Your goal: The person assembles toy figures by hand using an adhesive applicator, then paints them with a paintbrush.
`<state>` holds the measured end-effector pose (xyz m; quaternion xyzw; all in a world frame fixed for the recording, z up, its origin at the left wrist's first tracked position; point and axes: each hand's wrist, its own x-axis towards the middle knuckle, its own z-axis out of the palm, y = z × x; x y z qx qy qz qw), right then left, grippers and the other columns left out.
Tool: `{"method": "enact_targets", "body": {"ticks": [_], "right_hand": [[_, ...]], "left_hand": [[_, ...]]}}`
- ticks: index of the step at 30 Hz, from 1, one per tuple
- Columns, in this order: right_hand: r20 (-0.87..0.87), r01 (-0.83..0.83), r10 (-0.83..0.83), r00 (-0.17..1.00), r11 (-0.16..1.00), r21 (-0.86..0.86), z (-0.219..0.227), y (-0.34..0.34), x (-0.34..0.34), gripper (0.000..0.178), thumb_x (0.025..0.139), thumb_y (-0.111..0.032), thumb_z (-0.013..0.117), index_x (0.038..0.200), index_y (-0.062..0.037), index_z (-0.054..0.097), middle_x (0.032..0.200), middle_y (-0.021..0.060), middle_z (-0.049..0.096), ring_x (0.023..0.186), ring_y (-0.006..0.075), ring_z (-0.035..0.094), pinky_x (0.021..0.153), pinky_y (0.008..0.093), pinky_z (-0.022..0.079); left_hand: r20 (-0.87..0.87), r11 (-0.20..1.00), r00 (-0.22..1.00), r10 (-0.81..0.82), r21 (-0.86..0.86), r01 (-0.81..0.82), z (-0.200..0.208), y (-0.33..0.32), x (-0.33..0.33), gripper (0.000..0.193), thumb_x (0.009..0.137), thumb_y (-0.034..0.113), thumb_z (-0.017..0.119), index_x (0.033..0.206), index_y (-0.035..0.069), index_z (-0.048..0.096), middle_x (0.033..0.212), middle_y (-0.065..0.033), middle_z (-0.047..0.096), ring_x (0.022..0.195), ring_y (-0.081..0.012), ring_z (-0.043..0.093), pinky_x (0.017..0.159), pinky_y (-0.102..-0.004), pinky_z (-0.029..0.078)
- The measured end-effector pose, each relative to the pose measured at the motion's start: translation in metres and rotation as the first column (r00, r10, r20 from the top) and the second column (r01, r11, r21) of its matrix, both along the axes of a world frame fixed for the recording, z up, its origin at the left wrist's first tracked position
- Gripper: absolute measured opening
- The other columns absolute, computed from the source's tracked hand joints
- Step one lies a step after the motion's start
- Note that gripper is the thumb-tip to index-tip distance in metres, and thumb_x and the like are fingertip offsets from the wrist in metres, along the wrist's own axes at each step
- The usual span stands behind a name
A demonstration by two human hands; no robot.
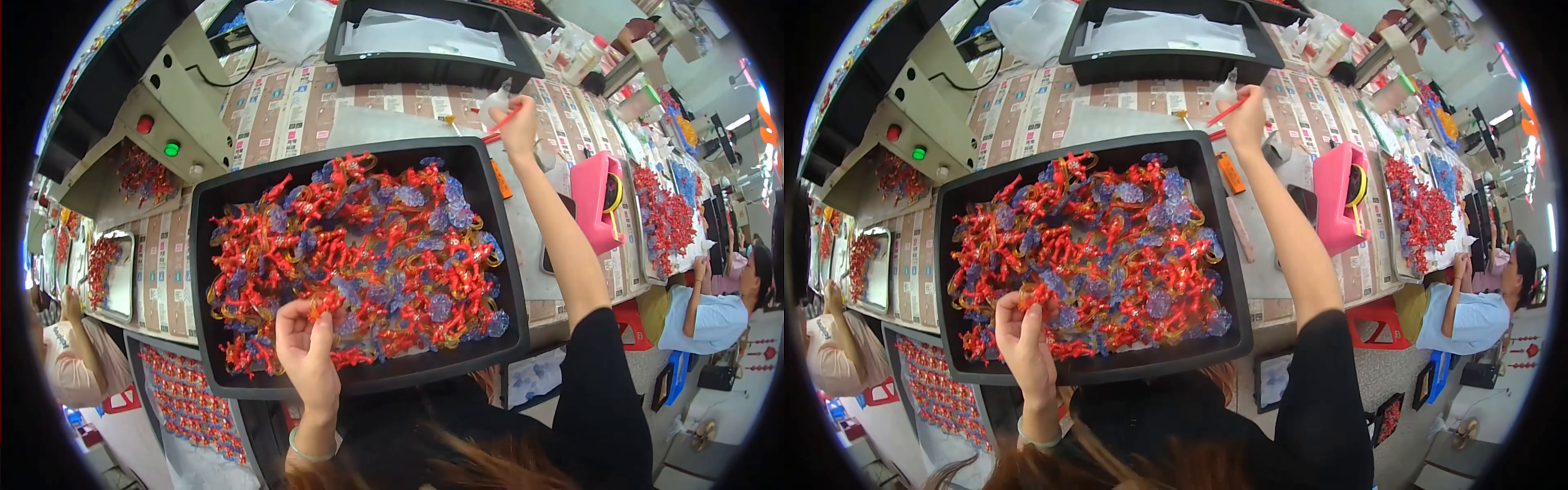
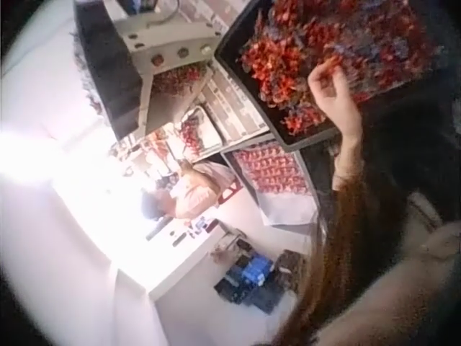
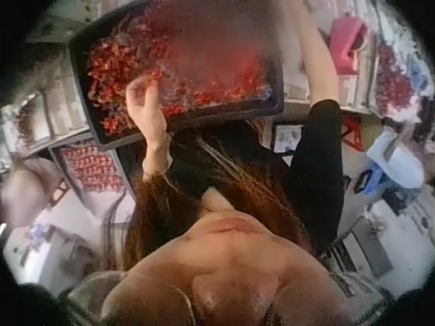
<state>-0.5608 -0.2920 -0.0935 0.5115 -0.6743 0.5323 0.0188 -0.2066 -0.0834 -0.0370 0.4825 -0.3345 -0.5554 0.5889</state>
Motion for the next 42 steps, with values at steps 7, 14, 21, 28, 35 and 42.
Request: {"method": "enact_targets", "body": {"ticks": [7,14,21,28,35,42], "right_hand": [[-0.216,0.111,-0.089,0.972,0.989,0.095,-0.086,-0.06,-0.05,0.021,0.069,-0.009,0.058,0.084,-0.003,0.045,0.075,0.0119,0.048,0.069,0.026,0.048,0.064,0.0339,0.039],[0.463,-0.418,0.492,0.738,0.871,-0.259,0.068,0.054,0.079,0.018,0.082,-0.016,0.054,0.087,-0.0029,0.042,0.092,0.0109,0.055,0.085,0.0148,0.052,0.076,0.0257,0.042],[0.536,-0.89,0.712,0.454,0.339,0.304,0.087,0.189,0.197,0.038,0.071,-0.002,0.063,0.106,0.0006,0.048,0.092,0.0099,0.056,0.076,0.0124,0.055,0.069,0.0262,0.045],[0.419,-0.815,0.701,0.578,0.524,0.247,0.07,0.205,0.205,0.045,0.069,-0.001,0.065,0.111,-0.0003,0.049,0.081,0.0094,0.06,0.061,0.0103,0.055,0.055,0.023,0.045],[0.309,-0.772,0.71,0.633,0.554,0.31,0.067,0.205,0.203,0.042,0.067,-0.001,0.067,0.107,0.0006,0.053,0.074,0.0089,0.06,0.059,0.0099,0.055,0.053,0.0228,0.044],[0.382,-0.812,0.717,0.584,0.507,0.29,0.065,0.203,0.2,0.042,0.066,0.0,0.068,0.106,0.0013,0.054,0.073,0.009,0.06,0.058,0.0094,0.055,0.052,0.0218,0.044]], "left_hand": [[-0.005,0.998,1.0,-0.015,-0.059,0.014,-0.003,0.002,0.0,0.016,0.079,-0.003,0.051,0.095,0.0,0.046,0.089,-0.0063,0.053,0.083,-0.0098,0.052,0.073,-0.0212,0.042],[-0.308,0.983,0.944,-0.117,0.1,0.155,-0.008,-0.007,0.013,0.017,0.08,0.003,0.053,0.096,-0.002,0.048,0.088,-0.0071,0.054,0.08,-0.0124,0.055,0.072,-0.0253,0.047],[-0.353,0.943,0.893,-0.28,0.075,0.325,-0.007,-0.004,0.017,0.019,0.08,0.005,0.055,0.096,-0.002,0.049,0.089,-0.0055,0.055,0.083,-0.0107,0.054,0.075,-0.0246,0.045],[-0.301,0.933,0.906,-0.298,0.11,0.343,-0.006,-0.003,0.016,0.019,0.079,0.006,0.056,0.095,0.0,0.05,0.089,-0.0038,0.055,0.085,-0.0086,0.052,0.077,-0.0226,0.042],[-0.289,0.907,0.895,-0.34,0.153,0.393,-0.009,-0.004,0.019,0.015,0.077,0.006,0.058,0.088,0.0,0.049,0.086,-0.0037,0.055,0.08,-0.0076,0.052,0.073,-0.0217,0.043],[-0.239,0.899,0.896,-0.375,0.142,0.415,-0.011,-0.005,0.02,0.014,0.077,0.006,0.059,0.085,0.001,0.05,0.083,-0.003,0.055,0.076,-0.0065,0.052,0.067,-0.0198,0.042]]}}
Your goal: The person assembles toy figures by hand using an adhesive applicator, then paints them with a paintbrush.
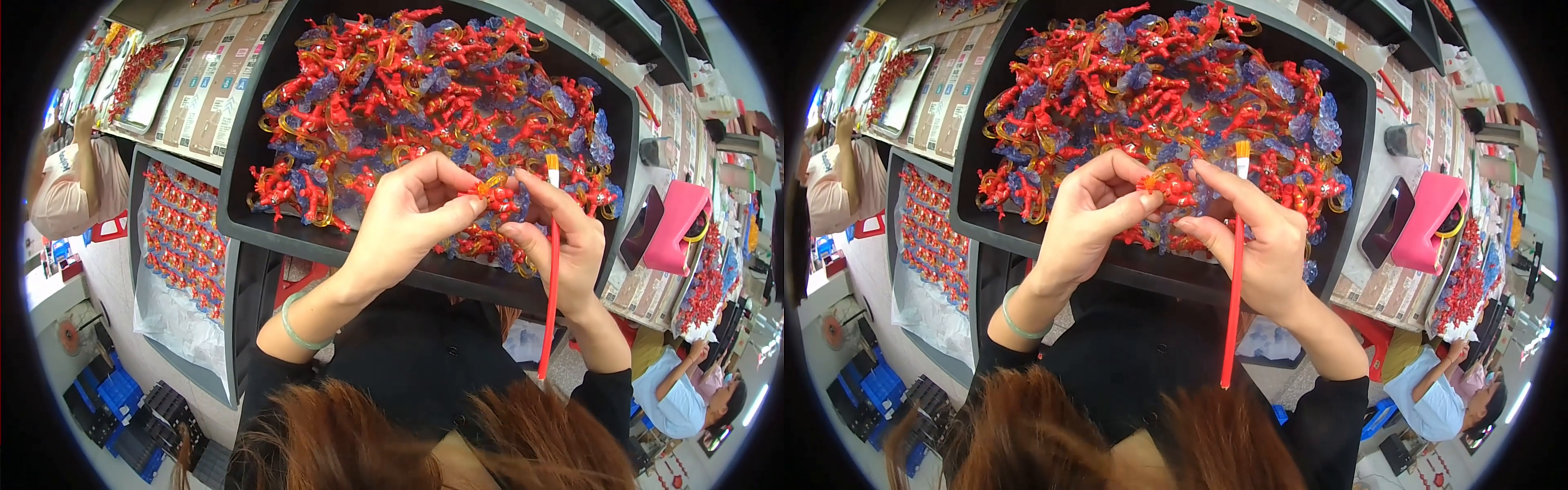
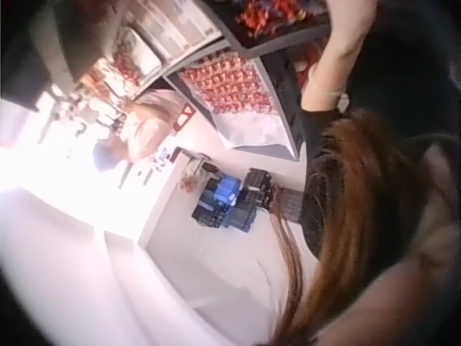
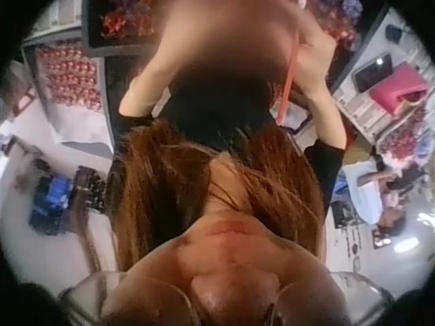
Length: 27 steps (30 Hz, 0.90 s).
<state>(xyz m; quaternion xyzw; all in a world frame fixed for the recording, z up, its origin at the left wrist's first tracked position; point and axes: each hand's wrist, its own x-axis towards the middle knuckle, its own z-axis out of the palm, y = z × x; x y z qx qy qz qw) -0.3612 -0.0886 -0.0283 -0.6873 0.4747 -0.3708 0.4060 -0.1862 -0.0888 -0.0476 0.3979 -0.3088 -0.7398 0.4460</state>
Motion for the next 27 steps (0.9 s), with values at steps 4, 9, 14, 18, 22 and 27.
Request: {"method": "enact_targets", "body": {"ticks": [4,9,14,18,22,27], "right_hand": [[0.046,-0.017,0.017,0.999,1.0,0.013,-0.0051,-0.0027,-0.0015,0.042,0.067,0.0,0.067,0.106,0.0009,0.054,0.071,0.0083,0.059,0.057,0.0089,0.055,0.051,0.021,0.043],[0.029,-0.04,0.04,0.999,0.999,-0.002,-0.0047,-0.0022,-0.0016,0.041,0.067,0.0,0.067,0.106,0.0009,0.054,0.07,0.0087,0.06,0.057,0.009,0.055,0.05,0.0209,0.043],[0.049,-0.01,0.009,0.999,0.999,0.033,-0.0053,-0.0014,0.0013,0.041,0.067,0.0,0.067,0.106,0.001,0.054,0.071,0.0089,0.061,0.058,0.0095,0.058,0.05,0.0204,0.044],[0.081,0.009,-0.013,0.997,0.999,0.05,-0.0041,-0.0003,0.0007,0.04,0.068,0.0,0.067,0.105,0.0013,0.054,0.073,0.0092,0.061,0.058,0.0094,0.058,0.051,0.0203,0.045],[0.091,-0.007,0.0,0.996,0.996,0.084,-0.0081,-0.0006,0.0042,0.04,0.068,-0.001,0.066,0.105,0.0019,0.054,0.074,0.0096,0.061,0.06,0.0096,0.059,0.052,0.0206,0.046],[0.151,0.0,-0.031,0.988,0.979,0.204,-0.0032,-0.0001,0.0027,0.039,0.071,0.002,0.063,0.109,0.0042,0.051,0.077,0.0061,0.059,0.064,0.0091,0.057,0.057,0.0193,0.045]], "left_hand": [[0.033,1.0,0.999,0.004,-0.009,-0.004,0.001,-0.0006,-0.0004,0.013,0.076,0.007,0.059,0.084,0.001,0.051,0.081,-0.0018,0.055,0.075,-0.0056,0.051,0.064,-0.0189,0.041],[0.051,1.0,0.999,0.003,-0.02,-0.002,0.0017,0.001,0.0,0.013,0.076,0.007,0.059,0.084,0.002,0.05,0.081,-0.0016,0.055,0.075,-0.0053,0.051,0.065,-0.0186,0.041],[0.007,0.999,1.0,0.028,0.015,-0.028,-0.0005,0.0011,-0.0014,0.013,0.076,0.007,0.059,0.084,0.002,0.05,0.082,-0.0025,0.056,0.076,-0.006,0.051,0.067,-0.0198,0.041],[-0.016,0.999,0.999,0.034,0.02,-0.033,-0.0003,0.0,-0.0042,0.013,0.076,0.007,0.059,0.084,0.002,0.05,0.082,-0.0033,0.056,0.077,-0.0068,0.052,0.069,-0.0208,0.042],[-0.01,0.999,0.999,0.046,0.03,-0.045,-0.003,0.0009,0.0009,0.013,0.076,0.007,0.059,0.084,0.001,0.05,0.083,-0.0048,0.057,0.076,-0.0082,0.053,0.069,-0.0217,0.043],[-0.057,0.999,0.998,0.037,0.035,-0.035,-0.0035,-0.0028,-0.0028,0.013,0.076,0.006,0.059,0.084,0.001,0.05,0.082,-0.0056,0.057,0.074,-0.0092,0.054,0.067,-0.0218,0.044]]}}
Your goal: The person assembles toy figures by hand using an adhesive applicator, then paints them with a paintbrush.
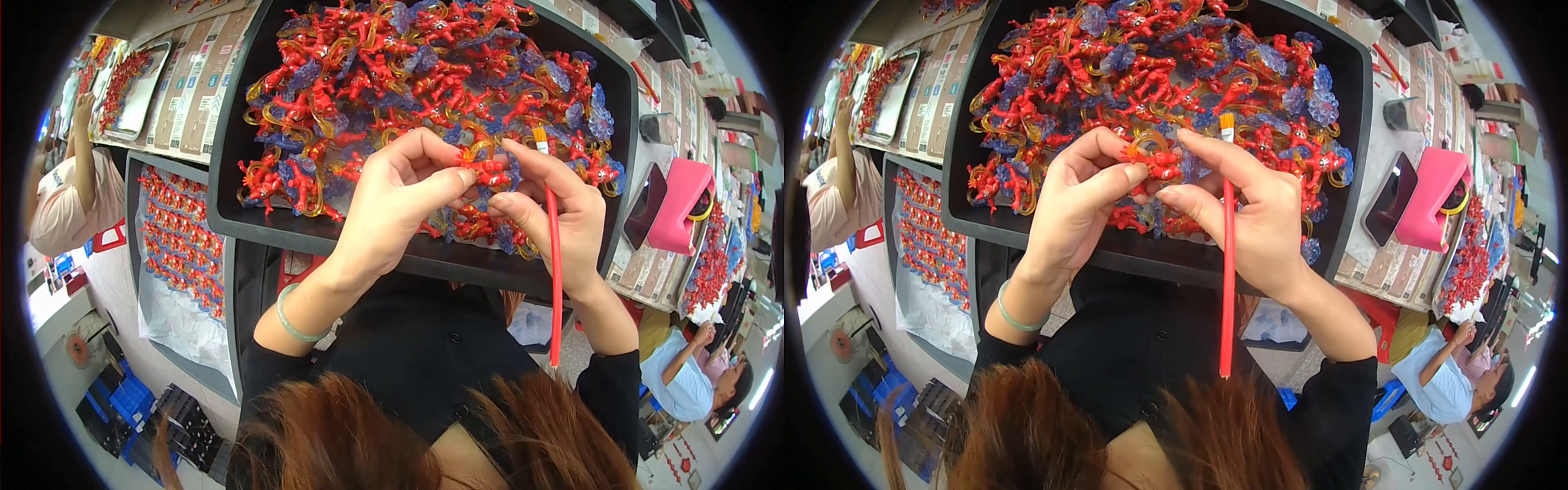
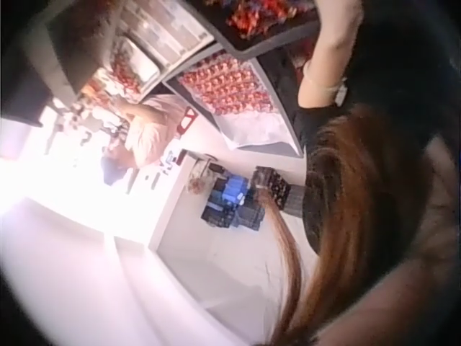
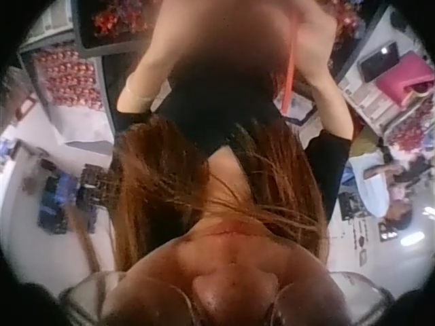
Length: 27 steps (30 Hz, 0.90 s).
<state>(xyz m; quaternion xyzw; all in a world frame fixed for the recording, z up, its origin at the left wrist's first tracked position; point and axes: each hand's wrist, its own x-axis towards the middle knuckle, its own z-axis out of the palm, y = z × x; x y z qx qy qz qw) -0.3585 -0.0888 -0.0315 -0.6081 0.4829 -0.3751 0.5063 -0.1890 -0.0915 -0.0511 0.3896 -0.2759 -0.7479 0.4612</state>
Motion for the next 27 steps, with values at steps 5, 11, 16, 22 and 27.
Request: {"method": "enact_targets", "body": {"ticks": [5,11,16,22,27], "right_hand": [[-0.044,-0.009,0.004,0.999,0.993,-0.114,-0.003,-0.001,0.001,0.038,0.069,0.001,0.065,0.106,0.003,0.053,0.076,0.0105,0.061,0.061,0.0101,0.059,0.054,0.0206,0.047],[-0.022,-0.013,0.007,1.0,0.961,-0.275,-0.008,-0.003,-0.003,0.043,0.064,0.0,0.069,0.104,0.0019,0.054,0.09,0.0145,0.061,0.07,0.0147,0.062,0.056,0.0239,0.048],[-0.164,-0.134,0.04,0.986,0.775,-0.617,-0.007,-0.007,-0.009,0.047,0.06,-0.006,0.072,0.103,0.0005,0.054,0.096,0.0196,0.058,0.076,0.0255,0.062,0.06,0.0278,0.049],[-0.185,-0.182,0.068,0.98,0.669,-0.721,0.004,0.001,-0.012,0.045,0.063,-0.008,0.072,0.102,0.0006,0.053,0.096,0.0248,0.057,0.071,0.025,0.062,0.058,0.0272,0.049],[-0.138,-0.161,0.085,0.987,0.628,-0.762,0.004,0.006,-0.011,0.044,0.061,-0.007,0.073,0.099,-0.0001,0.051,0.094,0.0251,0.056,0.07,0.0281,0.061,0.055,0.0298,0.05]], "left_hand": [[0.004,1.0,1.0,0.028,-0.002,-0.028,0.002,0.002,0.0,0.013,0.076,0.005,0.058,0.084,0.0,0.05,0.081,-0.0053,0.057,0.074,-0.0086,0.054,0.067,-0.0215,0.044],[0.115,0.967,0.986,0.119,-0.238,-0.089,0.005,0.008,-0.004,0.012,0.074,-0.001,0.058,0.085,-0.001,0.051,0.084,-0.0061,0.056,0.079,-0.0085,0.054,0.07,-0.0214,0.044],[0.209,0.739,0.941,0.266,-0.671,-0.059,0.0,0.011,-0.002,0.016,0.068,-0.007,0.058,0.083,-0.002,0.054,0.085,-0.0108,0.057,0.081,-0.0172,0.056,0.071,-0.0267,0.045],[0.262,0.498,0.909,0.325,-0.864,0.072,0.008,0.013,0.002,0.026,0.066,-0.01,0.058,0.089,-0.001,0.052,0.089,-0.0156,0.054,0.084,-0.0271,0.057,0.071,-0.0349,0.047],[0.272,0.4,0.894,0.356,-0.909,0.117,0.018,0.013,0.002,0.025,0.065,-0.007,0.063,0.086,0.0,0.053,0.084,-0.0156,0.057,0.079,-0.0285,0.058,0.066,-0.0348,0.049]]}}
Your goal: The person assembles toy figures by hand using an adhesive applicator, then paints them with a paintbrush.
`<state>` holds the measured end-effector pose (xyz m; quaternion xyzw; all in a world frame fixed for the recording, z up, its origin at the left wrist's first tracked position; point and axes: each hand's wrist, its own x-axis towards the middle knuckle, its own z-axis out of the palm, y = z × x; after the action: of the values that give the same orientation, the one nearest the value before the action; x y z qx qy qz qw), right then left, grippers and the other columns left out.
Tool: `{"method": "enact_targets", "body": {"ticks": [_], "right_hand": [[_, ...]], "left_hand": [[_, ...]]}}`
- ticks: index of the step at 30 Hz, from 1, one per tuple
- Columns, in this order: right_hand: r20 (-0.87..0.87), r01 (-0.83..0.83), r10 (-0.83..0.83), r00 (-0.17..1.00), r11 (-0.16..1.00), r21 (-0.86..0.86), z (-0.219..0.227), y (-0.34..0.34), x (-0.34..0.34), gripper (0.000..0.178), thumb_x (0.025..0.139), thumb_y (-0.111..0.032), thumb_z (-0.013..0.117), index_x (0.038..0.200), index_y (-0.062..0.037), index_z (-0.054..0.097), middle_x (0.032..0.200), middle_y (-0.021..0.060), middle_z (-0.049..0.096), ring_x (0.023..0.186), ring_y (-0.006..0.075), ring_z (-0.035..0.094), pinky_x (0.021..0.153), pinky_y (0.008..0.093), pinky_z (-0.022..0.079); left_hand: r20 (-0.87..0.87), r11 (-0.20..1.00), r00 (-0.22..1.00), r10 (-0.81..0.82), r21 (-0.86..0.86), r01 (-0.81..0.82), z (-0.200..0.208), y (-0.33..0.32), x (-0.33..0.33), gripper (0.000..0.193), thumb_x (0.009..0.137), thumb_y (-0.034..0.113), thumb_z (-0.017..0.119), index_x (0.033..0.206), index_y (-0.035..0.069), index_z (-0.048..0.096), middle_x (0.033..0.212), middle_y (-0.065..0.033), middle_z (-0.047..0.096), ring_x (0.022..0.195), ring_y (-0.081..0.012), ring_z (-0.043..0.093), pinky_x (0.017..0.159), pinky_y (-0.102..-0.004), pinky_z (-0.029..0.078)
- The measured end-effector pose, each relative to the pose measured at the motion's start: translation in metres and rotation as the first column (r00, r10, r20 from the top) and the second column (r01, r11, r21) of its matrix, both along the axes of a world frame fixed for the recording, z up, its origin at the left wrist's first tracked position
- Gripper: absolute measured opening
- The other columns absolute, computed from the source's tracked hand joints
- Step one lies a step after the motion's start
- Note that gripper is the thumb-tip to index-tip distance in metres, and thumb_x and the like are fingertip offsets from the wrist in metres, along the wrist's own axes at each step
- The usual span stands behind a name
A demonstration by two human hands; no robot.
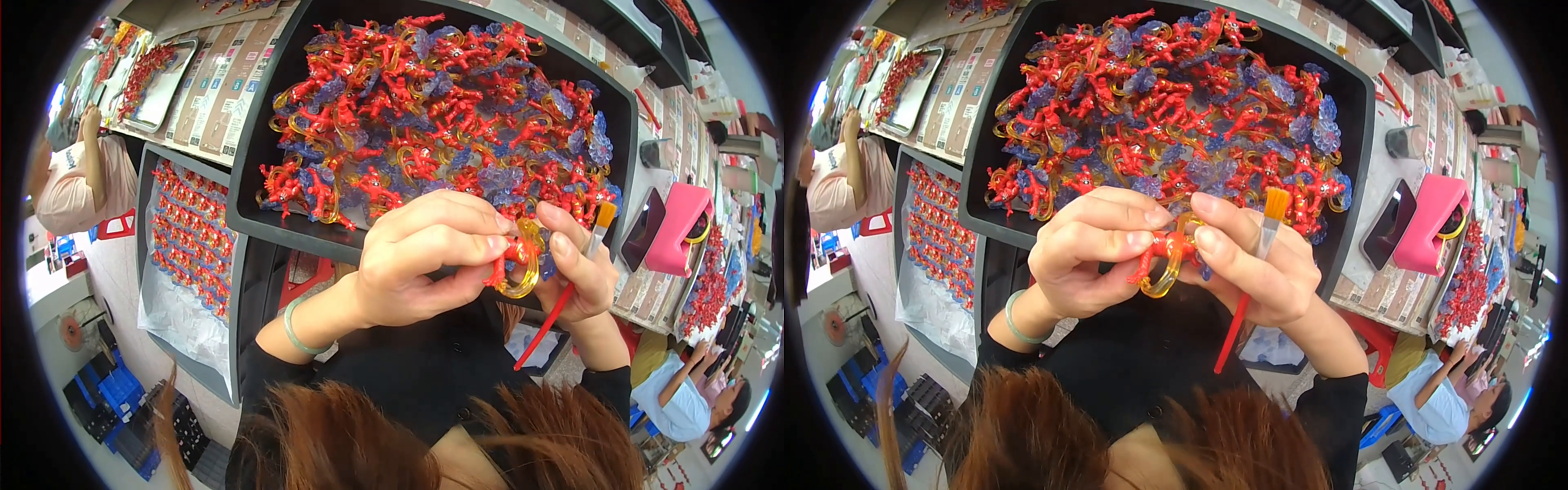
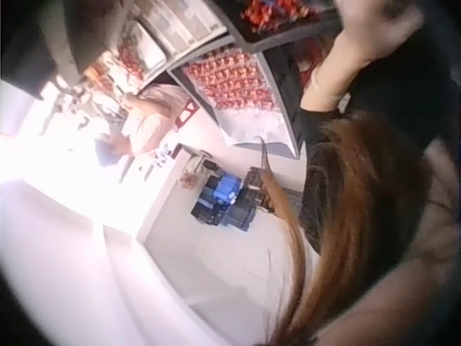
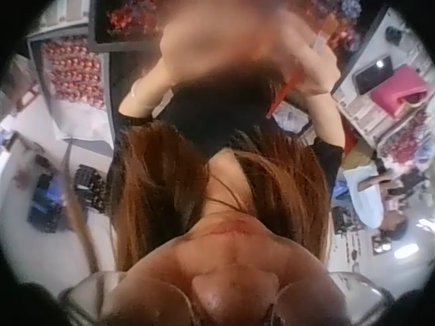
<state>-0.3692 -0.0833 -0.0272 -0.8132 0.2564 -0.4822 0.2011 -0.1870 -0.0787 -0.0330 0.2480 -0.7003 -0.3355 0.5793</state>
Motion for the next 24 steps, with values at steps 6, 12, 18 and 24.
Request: {"method": "enact_targets", "body": {"ticks": [6,12,18,24], "right_hand": [[-0.001,-0.006,0.006,1.0,1.0,0.023,0.001,0.0,-0.001,0.046,0.061,-0.006,0.073,0.101,0.0007,0.052,0.094,0.0243,0.057,0.069,0.0257,0.062,0.055,0.0278,0.05],[-0.023,0.119,-0.119,0.993,0.934,0.337,-0.004,0.001,0.004,0.048,0.06,-0.007,0.074,0.103,0.002,0.054,0.095,0.0146,0.06,0.06,0.0148,0.059,0.052,0.023,0.047],[-0.031,0.154,-0.159,0.987,0.866,0.476,0.0,0.0,0.006,0.049,0.06,-0.007,0.074,0.104,0.0004,0.055,0.078,0.0098,0.062,0.056,0.01,0.057,0.051,0.0213,0.045],[-0.021,0.149,-0.164,0.986,0.828,0.541,-0.001,-0.001,0.006,0.046,0.062,-0.004,0.072,0.105,0.0006,0.055,0.07,0.0084,0.061,0.056,0.0084,0.057,0.05,0.0205,0.044]], "left_hand": [[0.006,1.0,1.0,0.007,0.014,-0.008,0.001,0.006,0.0,0.023,0.066,-0.006,0.062,0.086,-0.001,0.053,0.086,-0.0154,0.056,0.082,-0.028,0.057,0.07,-0.0345,0.048],[-0.294,0.643,0.955,0.043,0.74,0.199,0.003,0.005,-0.001,0.013,0.078,0.003,0.055,0.09,-0.001,0.051,0.086,-0.0037,0.056,0.081,-0.0073,0.053,0.073,-0.0217,0.043],[-0.396,0.485,0.915,0.081,0.818,0.311,0.001,0.0,-0.001,0.012,0.078,0.005,0.057,0.087,0.002,0.05,0.086,-0.0025,0.055,0.08,-0.0064,0.052,0.071,-0.0205,0.042],[-0.417,0.41,0.9,0.124,0.848,0.336,0.002,-0.003,-0.002,0.012,0.077,0.005,0.058,0.086,0.002,0.05,0.086,-0.0027,0.056,0.08,-0.0063,0.052,0.071,-0.0201,0.041]]}}
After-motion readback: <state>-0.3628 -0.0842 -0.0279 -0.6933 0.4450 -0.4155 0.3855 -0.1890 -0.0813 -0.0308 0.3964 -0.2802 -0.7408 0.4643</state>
